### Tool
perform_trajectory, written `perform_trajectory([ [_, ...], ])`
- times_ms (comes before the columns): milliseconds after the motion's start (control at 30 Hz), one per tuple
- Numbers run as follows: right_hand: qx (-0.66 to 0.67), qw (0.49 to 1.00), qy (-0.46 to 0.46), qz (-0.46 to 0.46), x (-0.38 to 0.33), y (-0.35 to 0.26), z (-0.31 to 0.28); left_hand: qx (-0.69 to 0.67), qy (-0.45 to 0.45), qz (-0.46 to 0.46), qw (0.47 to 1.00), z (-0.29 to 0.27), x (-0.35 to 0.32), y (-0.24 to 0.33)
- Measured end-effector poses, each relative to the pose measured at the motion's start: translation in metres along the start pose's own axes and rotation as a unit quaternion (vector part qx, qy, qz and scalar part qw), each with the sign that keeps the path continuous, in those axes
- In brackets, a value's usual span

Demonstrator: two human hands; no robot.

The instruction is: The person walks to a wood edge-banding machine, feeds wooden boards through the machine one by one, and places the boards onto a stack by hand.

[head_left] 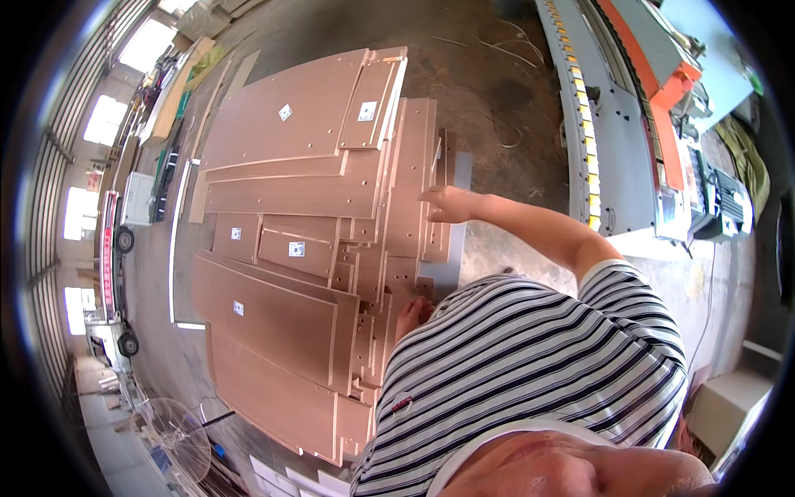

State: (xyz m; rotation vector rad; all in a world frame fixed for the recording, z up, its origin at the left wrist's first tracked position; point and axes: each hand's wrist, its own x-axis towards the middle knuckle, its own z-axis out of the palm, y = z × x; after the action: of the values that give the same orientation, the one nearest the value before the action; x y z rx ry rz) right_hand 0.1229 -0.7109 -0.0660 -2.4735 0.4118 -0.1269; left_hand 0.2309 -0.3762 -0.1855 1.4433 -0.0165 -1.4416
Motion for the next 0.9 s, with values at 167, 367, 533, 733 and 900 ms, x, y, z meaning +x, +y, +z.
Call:
perform_trajectory([
  [167, -0.031, 0.98, 0.184, 0.063, -0.084, 0.063, -0.05, 0.039, -0.016, 0.0, 0.999, 0.017, 0.012, 0.007],
  [367, -0.344, 0.799, 0.378, 0.317, -0.213, 0.11, -0.104, 0.29, -0.075, 0.088, 0.95, 0.01, 0.052, -0.017],
  [533, -0.031, 0.827, 0.305, 0.471, -0.235, 0.107, -0.079, 0.328, -0.1, 0.108, 0.933, -0.043, 0.13, -0.082],
  [733, -0.003, 0.805, 0.348, 0.481, -0.256, 0.118, -0.072, 0.276, -0.186, 0.111, 0.937, 0.126, 0.017, 0.093],
  [900, -0.001, 0.813, 0.355, 0.462, -0.244, 0.115, -0.075, 0.1, -0.306, 0.418, 0.849, 0.235, -0.103, 0.233],
])
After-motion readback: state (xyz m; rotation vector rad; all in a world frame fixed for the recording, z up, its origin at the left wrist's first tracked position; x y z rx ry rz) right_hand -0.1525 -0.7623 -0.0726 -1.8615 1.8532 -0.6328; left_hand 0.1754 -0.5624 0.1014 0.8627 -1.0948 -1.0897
